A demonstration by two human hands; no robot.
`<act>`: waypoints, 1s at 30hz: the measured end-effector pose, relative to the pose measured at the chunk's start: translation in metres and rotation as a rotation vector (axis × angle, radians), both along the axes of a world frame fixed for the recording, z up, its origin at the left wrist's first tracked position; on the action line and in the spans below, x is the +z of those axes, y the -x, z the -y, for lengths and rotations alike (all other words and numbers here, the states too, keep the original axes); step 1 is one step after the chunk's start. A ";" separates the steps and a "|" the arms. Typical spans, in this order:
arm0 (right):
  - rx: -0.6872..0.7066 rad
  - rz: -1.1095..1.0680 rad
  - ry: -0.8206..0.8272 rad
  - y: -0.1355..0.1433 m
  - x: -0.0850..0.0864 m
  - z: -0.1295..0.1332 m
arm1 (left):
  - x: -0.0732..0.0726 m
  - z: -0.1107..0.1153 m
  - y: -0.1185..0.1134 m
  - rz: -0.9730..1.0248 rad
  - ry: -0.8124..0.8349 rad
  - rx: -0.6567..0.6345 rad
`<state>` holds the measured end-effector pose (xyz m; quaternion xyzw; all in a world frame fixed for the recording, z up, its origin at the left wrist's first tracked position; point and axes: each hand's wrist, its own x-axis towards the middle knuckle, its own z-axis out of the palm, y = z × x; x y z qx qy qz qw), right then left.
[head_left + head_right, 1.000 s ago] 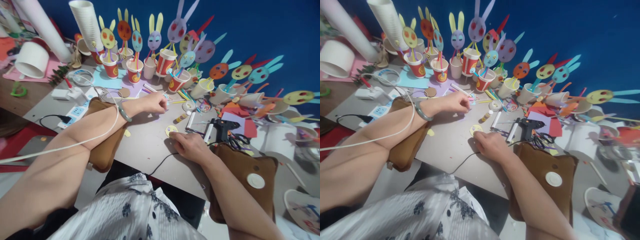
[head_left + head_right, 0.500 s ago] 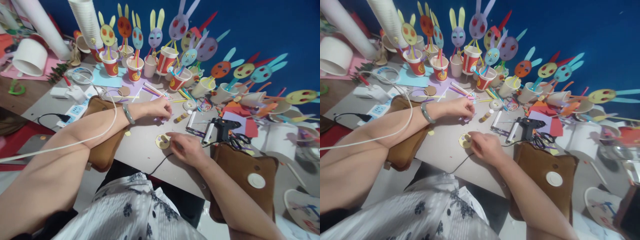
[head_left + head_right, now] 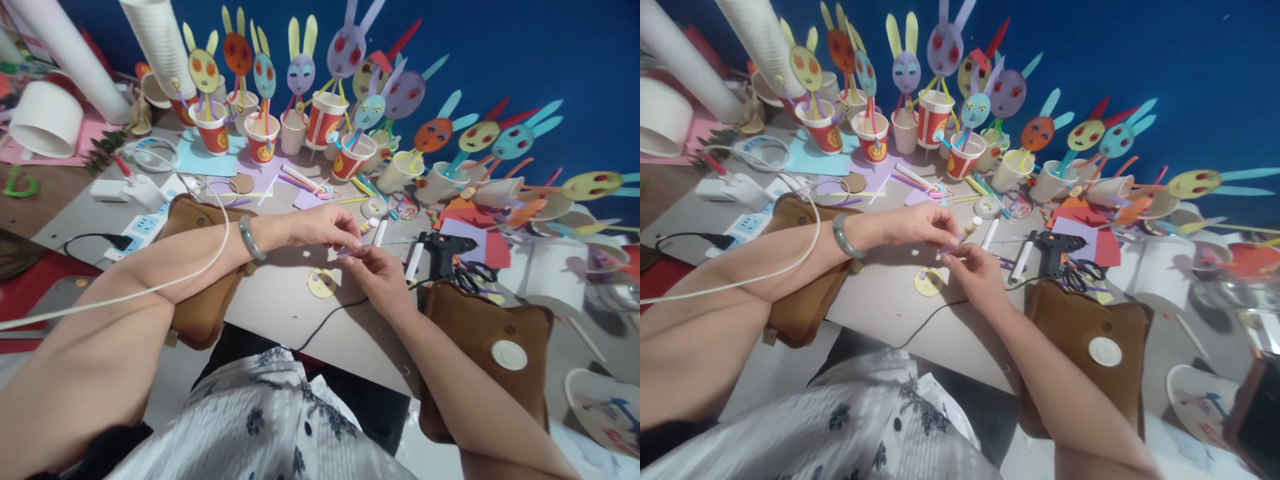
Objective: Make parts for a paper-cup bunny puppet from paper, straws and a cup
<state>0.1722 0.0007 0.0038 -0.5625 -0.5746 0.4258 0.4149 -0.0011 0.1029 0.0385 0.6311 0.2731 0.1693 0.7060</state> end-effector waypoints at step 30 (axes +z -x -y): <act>0.025 0.267 -0.028 -0.009 -0.016 -0.007 | 0.012 -0.044 0.041 -0.565 -0.946 -0.259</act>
